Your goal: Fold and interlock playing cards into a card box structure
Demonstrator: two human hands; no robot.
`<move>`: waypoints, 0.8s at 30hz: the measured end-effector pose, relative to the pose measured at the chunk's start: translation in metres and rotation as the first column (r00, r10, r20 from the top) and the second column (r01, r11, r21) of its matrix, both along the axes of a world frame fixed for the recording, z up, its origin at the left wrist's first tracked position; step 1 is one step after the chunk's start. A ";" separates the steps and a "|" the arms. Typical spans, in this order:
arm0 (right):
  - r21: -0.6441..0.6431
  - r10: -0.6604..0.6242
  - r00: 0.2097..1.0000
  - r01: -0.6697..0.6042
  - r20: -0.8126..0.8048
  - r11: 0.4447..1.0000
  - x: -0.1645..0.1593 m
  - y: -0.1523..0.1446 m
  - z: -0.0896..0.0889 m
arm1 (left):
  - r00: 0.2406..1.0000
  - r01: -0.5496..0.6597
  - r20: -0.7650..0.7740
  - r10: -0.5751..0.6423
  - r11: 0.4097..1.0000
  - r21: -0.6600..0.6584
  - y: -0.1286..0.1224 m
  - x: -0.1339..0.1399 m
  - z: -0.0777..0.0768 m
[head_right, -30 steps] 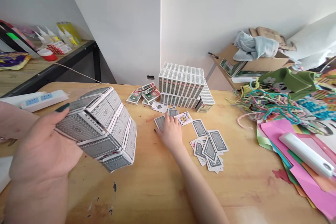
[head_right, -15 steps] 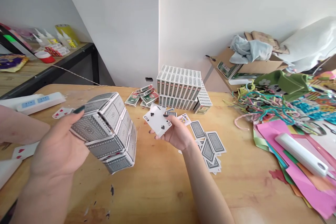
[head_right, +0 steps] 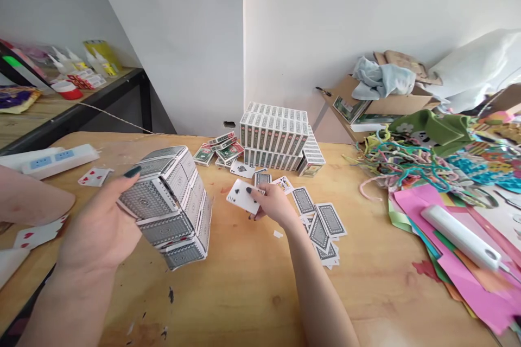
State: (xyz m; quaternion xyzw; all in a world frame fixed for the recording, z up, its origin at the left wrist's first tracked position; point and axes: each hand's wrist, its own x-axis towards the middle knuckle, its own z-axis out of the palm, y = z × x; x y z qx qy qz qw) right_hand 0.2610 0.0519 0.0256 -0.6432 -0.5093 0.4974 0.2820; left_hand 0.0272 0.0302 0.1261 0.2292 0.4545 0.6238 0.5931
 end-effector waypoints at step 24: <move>0.009 -0.014 0.639 0.033 -0.769 0.999 0.005 -0.002 0.023 | 0.996 0.085 -0.016 -0.086 0.996 -0.038 0.002 -0.001 -0.008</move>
